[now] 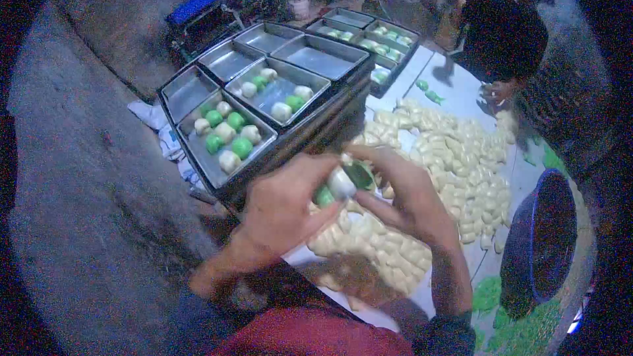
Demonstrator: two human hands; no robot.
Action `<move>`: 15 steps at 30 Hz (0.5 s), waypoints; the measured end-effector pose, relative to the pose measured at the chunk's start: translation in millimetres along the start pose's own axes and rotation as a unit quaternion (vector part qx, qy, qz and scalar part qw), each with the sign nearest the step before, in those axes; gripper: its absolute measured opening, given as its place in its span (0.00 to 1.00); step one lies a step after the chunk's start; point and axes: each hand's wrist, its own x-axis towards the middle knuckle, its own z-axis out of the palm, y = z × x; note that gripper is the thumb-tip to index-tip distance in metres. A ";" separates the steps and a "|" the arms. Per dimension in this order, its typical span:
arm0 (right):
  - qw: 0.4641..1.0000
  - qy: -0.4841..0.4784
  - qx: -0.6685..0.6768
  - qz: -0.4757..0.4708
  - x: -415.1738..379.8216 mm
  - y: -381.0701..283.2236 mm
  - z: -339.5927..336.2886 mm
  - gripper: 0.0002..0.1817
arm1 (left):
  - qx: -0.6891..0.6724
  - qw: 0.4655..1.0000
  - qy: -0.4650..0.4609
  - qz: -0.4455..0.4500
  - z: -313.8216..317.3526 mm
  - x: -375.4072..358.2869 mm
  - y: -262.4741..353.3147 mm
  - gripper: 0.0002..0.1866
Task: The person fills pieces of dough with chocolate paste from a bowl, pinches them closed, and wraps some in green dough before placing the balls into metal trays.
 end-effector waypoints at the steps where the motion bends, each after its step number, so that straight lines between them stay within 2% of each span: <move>1: 1.000 0.006 0.006 -0.018 35.5 -4.5 5.1 0.25 | 0.035 0.999 0.013 -0.005 -20.4 16.4 -17.4 0.25; 2: 0.999 0.013 0.013 -0.036 70.0 -6.3 10.0 0.25 | 0.071 0.997 0.025 -0.011 -37.6 32.9 -35.9 0.24; 4: 0.992 0.005 -0.065 -0.106 137.7 5.1 19.4 0.24 | 0.098 0.993 0.017 -0.068 -66.0 67.7 -72.5 0.24; 6: 0.992 -0.012 -0.048 -0.120 192.2 18.3 33.8 0.21 | 0.140 0.987 -0.015 -0.081 -79.4 96.7 -120.0 0.25; 8: 0.989 -0.100 -0.094 -0.053 230.1 36.6 49.4 0.20 | 0.119 0.984 -0.089 -0.102 -68.3 116.3 -176.8 0.27; 9: 0.971 -0.144 -0.181 -0.063 250.9 70.9 67.5 0.22 | 0.088 0.980 -0.140 -0.109 -53.4 122.1 -213.8 0.27; 10: 0.932 -0.229 -0.278 0.028 260.6 84.2 79.4 0.23 | 0.055 0.973 -0.191 -0.117 -45.7 125.5 -234.5 0.26; 12: 0.931 -0.168 -0.319 -0.060 264.4 91.9 91.6 0.17 | 0.111 0.967 -0.204 -0.103 -51.1 132.5 -236.8 0.27; 15: 0.943 -0.114 -0.312 -0.032 265.8 79.1 83.9 0.15 | 0.117 0.962 -0.231 -0.091 -66.5 138.2 -230.9 0.25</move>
